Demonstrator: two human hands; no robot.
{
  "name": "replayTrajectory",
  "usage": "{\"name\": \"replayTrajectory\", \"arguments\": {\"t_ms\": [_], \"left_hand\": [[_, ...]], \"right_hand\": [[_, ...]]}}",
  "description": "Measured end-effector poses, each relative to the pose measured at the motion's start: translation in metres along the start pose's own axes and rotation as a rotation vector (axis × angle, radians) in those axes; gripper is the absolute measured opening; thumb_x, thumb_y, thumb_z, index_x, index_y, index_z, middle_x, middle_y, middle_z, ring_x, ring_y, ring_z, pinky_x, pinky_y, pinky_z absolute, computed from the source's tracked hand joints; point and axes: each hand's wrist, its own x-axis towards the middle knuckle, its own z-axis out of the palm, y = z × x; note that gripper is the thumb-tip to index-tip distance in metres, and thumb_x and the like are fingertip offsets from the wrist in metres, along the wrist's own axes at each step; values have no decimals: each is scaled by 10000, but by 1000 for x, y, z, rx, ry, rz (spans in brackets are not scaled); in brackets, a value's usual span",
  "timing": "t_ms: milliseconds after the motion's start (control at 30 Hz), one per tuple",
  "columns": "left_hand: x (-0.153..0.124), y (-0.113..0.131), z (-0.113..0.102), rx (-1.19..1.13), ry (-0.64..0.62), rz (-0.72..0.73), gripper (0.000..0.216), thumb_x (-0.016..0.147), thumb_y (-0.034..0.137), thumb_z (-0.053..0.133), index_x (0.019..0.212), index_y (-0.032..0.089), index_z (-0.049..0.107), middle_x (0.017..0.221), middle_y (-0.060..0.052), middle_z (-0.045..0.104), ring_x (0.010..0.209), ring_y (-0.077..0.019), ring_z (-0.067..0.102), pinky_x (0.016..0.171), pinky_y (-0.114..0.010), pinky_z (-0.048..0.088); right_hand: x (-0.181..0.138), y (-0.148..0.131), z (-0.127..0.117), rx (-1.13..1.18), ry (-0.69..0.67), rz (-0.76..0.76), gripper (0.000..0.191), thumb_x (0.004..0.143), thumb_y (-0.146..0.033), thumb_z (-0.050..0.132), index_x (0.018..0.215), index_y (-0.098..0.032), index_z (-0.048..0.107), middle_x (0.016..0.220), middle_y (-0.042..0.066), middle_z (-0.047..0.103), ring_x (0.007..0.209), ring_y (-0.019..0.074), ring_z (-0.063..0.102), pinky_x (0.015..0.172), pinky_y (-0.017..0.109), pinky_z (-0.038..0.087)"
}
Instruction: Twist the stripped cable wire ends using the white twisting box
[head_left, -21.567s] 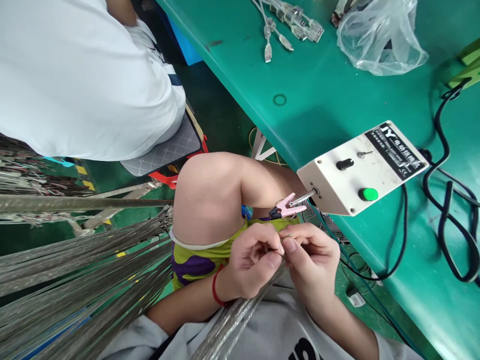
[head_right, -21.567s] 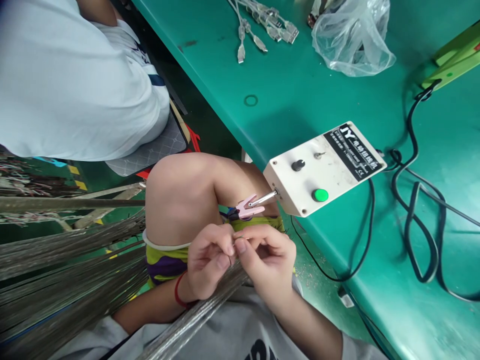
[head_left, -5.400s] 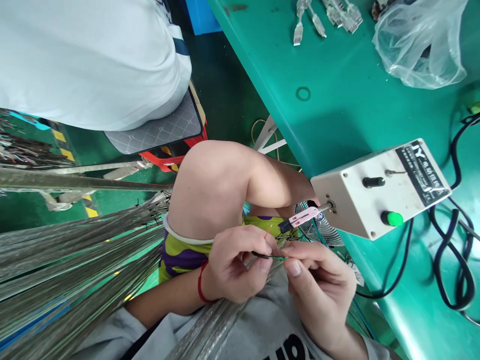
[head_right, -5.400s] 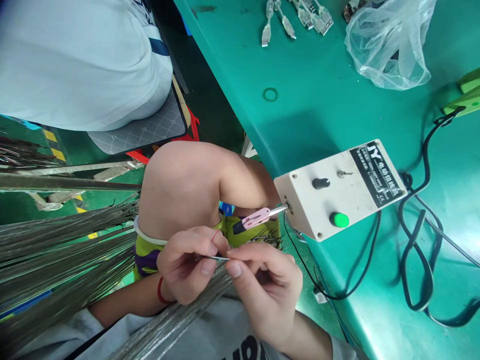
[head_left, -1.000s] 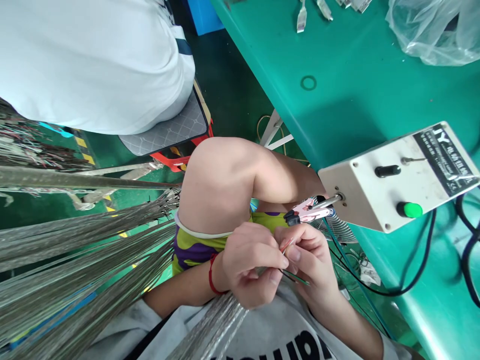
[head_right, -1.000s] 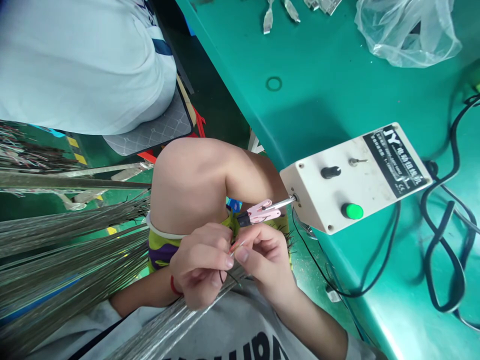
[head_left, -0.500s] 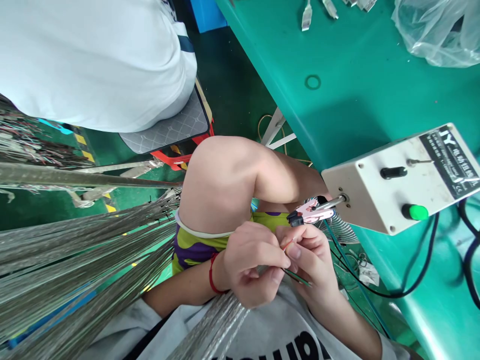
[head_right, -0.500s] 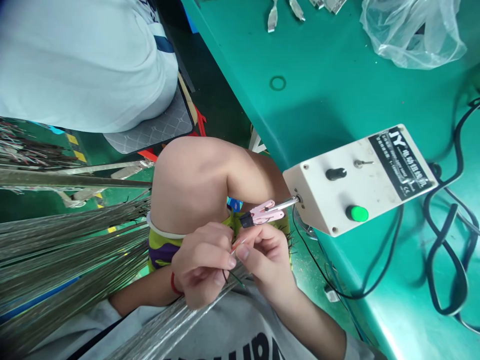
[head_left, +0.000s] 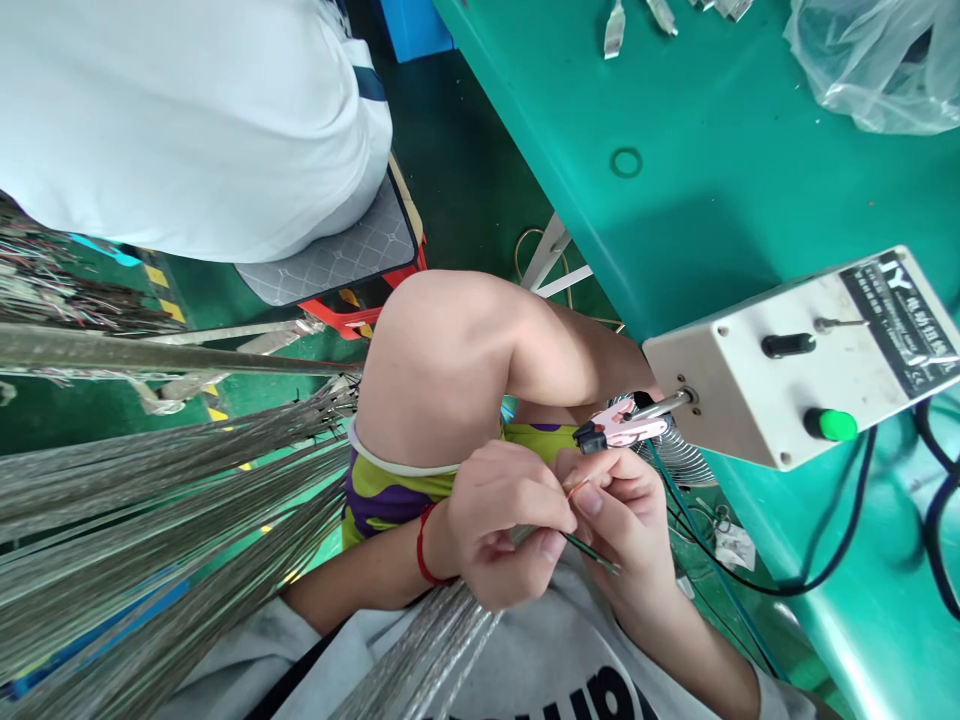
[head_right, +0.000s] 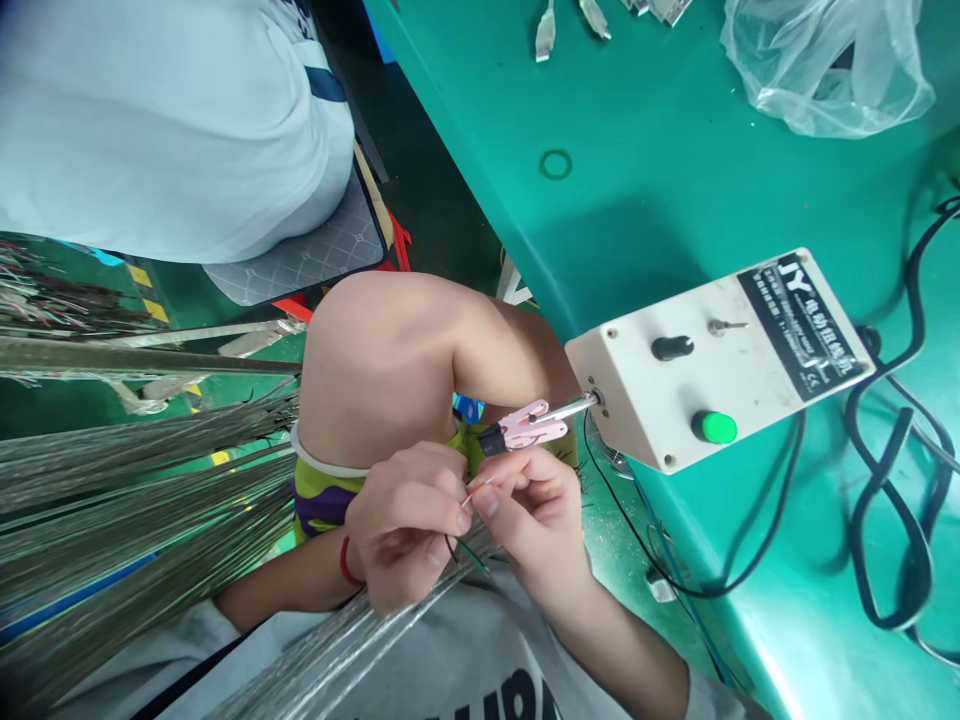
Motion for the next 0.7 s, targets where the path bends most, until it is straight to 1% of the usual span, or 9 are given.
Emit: {"name": "replayTrajectory", "arguments": {"t_ms": [100,200,300,400,467,567,700], "left_hand": [[0,0,-2,10,-29,-21,106,1129,318,654,1055,245,677,644,65,648,396,-76,467,482,-241,393],[0,1,-4,2,-21,-35,93,1129,306,661,1066,241,683,664,64,627,418,-71,487,510,-241,412],[-1,3,-4,-10,-12,-68,64,1128,308,715,1102,249,714,683,60,633,464,-98,542,536,-250,456],[-5,4,-5,27,8,-100,75,1129,323,758,1173,266,735,720,51,683,516,-124,600,577,-261,499],[-8,4,-6,71,34,-86,119,1123,326,781,1215,266,734,747,47,708,536,-129,622,601,-261,529],[-9,4,-10,128,43,-52,177,1102,289,803,1255,261,718,771,49,726,560,-133,649,625,-255,586],[-5,6,-17,166,13,-25,193,1089,256,814,1254,245,715,766,49,716,587,-137,672,639,-248,636]], "right_hand": [[-1,1,0,-12,3,-1,283,989,-488,1044,877,-274,894,594,-50,621,527,134,437,518,269,371],[-4,5,-3,-26,17,-31,296,991,-499,1039,880,-274,882,631,-29,668,565,159,514,552,290,445],[-9,12,-5,-43,52,-128,218,1046,-456,979,939,-295,878,690,-8,712,618,191,572,590,323,488],[-13,18,-4,-72,58,-275,111,1096,-389,918,1013,-328,877,677,-20,674,615,198,552,619,352,498],[-14,19,-1,-105,56,-351,77,1121,-376,898,1055,-343,878,663,-28,657,612,202,554,652,378,518],[-13,18,5,-172,48,-427,38,1145,-369,875,1112,-351,880,673,-24,682,595,205,552,649,401,508],[-10,11,12,-207,24,-490,17,1143,-328,875,1151,-341,882,684,-23,701,588,197,551,630,392,483]]}}
